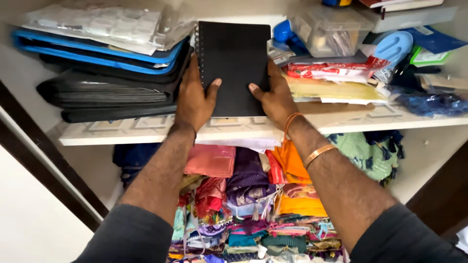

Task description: The person rearranges several folders, notebooks, and papers on cupboard shelves by hand, picking up items to view them and moving them to different positions.

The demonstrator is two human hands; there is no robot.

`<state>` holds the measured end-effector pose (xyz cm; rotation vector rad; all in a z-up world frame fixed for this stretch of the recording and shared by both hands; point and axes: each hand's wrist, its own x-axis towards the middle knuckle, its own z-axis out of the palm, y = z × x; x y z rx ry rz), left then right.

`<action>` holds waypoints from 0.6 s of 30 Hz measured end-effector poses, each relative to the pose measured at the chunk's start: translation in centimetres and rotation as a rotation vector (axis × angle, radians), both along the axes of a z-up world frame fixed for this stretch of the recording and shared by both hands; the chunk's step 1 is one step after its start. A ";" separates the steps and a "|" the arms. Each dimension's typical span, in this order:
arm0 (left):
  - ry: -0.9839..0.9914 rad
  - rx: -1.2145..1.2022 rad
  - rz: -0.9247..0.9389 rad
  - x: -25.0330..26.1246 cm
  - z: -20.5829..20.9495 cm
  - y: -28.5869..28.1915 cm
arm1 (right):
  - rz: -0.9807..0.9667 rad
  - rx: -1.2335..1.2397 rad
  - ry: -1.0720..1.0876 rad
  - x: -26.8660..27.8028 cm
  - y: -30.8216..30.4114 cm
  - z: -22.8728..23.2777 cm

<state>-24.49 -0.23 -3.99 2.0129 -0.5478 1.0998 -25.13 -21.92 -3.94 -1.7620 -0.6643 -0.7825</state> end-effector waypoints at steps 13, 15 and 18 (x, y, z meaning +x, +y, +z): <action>-0.006 -0.184 -0.056 -0.8 0.8 0.5 | 0.170 0.128 0.123 -1.2 0.6 0.4; 0.041 -0.247 -0.170 -0.3 1.0 0.5 | 0.180 0.089 0.054 -0.6 0.2 0.8; 0.089 -0.317 -0.267 -0.2 0.2 0.5 | 0.224 0.154 0.122 -1.4 0.5 0.4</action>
